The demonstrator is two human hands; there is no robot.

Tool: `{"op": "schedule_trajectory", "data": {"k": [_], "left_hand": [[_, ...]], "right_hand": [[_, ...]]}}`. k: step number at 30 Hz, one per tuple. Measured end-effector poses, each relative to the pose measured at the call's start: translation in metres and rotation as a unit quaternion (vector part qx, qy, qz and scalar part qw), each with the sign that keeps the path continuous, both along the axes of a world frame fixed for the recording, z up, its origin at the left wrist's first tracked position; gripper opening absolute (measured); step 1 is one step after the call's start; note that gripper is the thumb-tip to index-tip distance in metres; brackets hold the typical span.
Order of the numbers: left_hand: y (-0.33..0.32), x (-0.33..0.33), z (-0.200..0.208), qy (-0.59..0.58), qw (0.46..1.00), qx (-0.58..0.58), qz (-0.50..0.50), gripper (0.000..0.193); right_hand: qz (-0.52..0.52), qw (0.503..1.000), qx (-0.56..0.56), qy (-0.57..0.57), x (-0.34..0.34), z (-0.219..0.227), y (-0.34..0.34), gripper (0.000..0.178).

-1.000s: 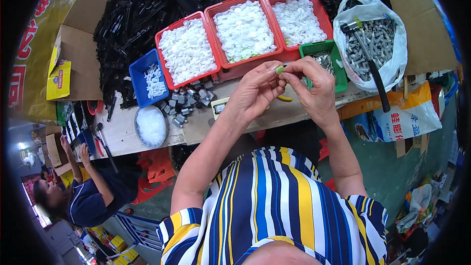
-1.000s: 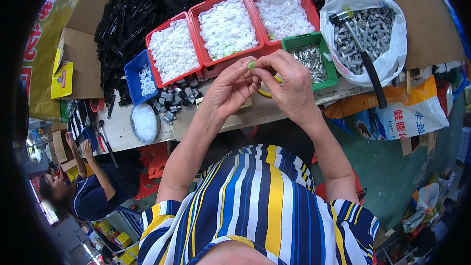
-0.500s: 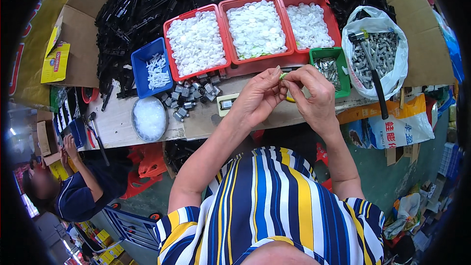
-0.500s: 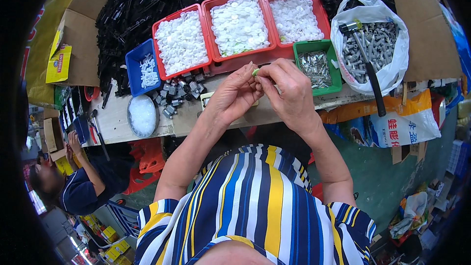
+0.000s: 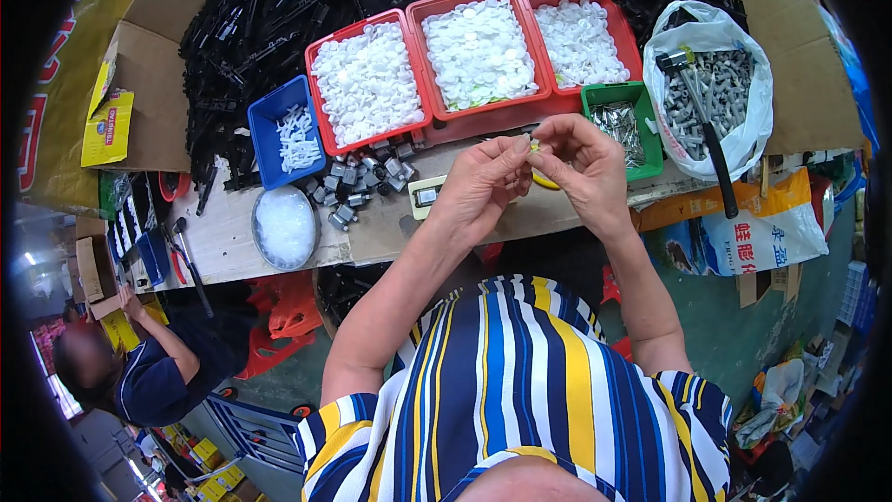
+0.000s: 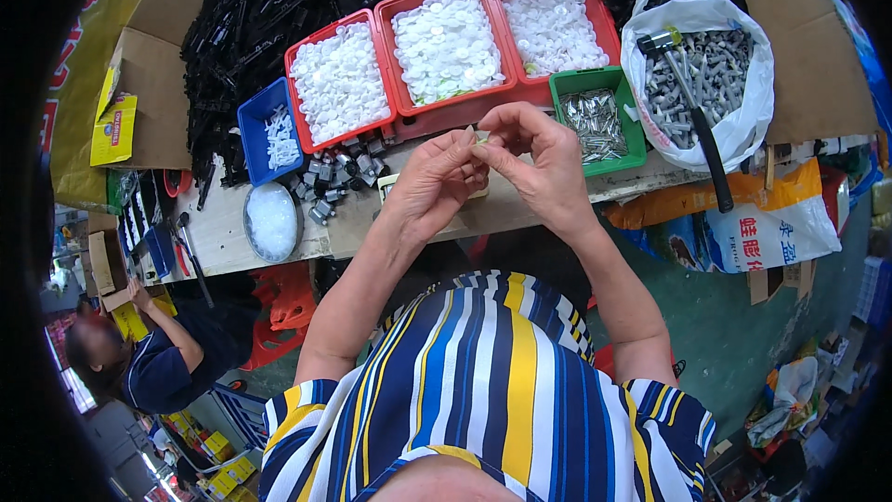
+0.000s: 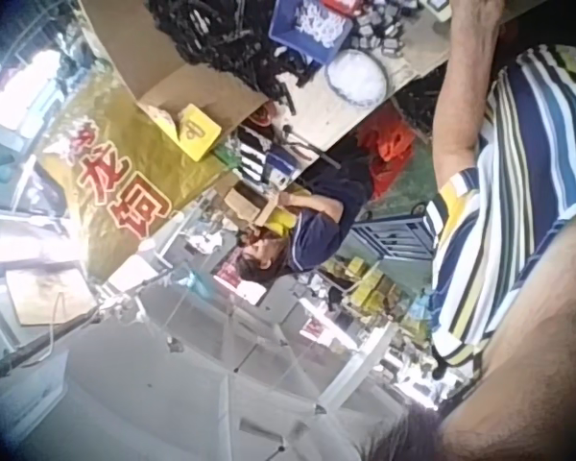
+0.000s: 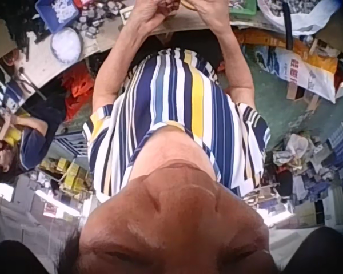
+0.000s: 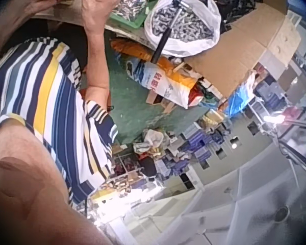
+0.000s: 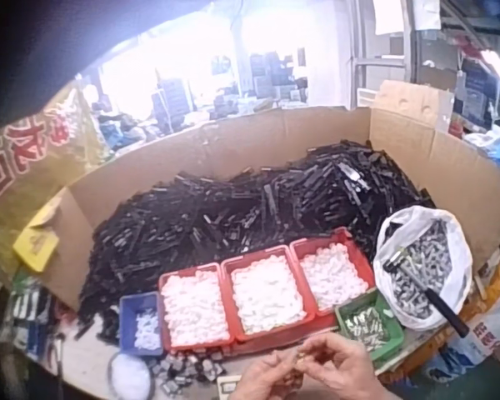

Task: The person assembles small metal locks at a workbench. They pick up a metal lock body, insert a white plastic pin, and use a hammer to tap it into place. The person then uses pliers to adjust the components and places the finished lock on the table. This process is repeated for multiple units.

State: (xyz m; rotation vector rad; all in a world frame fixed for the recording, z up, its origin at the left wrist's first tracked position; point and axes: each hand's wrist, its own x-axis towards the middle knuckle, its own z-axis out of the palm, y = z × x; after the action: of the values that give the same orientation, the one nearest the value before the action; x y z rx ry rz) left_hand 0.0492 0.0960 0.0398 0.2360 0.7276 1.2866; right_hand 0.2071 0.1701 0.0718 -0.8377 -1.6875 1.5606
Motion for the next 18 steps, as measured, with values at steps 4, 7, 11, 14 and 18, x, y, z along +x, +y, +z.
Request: {"op": "schedule_trajectory", "data": {"k": [4,7,11,14,18], "left_hand": [[-0.009,-0.009,-0.003,0.021,0.999,0.017,0.018,0.015],[-0.018,-0.015,0.000,0.077,0.996,-0.003,0.046,0.016],[-0.033,-0.016,0.015,0.208,0.968,-0.025,0.137,0.019],[-0.053,-0.024,0.008,0.387,0.900,0.013,0.200,0.016],[-0.078,-0.036,-0.003,0.688,0.685,0.106,0.214,0.014]], "right_hand": [[0.053,0.999,0.011,0.008,0.001,-0.004,0.002,0.014],[0.087,0.986,0.125,-0.064,-0.004,0.004,-0.001,0.017],[0.088,0.959,0.245,-0.108,-0.017,-0.001,-0.009,0.013],[0.116,0.949,0.271,-0.108,-0.024,-0.016,-0.011,0.015],[0.163,0.942,0.277,-0.100,-0.032,-0.032,-0.011,0.016]]}}
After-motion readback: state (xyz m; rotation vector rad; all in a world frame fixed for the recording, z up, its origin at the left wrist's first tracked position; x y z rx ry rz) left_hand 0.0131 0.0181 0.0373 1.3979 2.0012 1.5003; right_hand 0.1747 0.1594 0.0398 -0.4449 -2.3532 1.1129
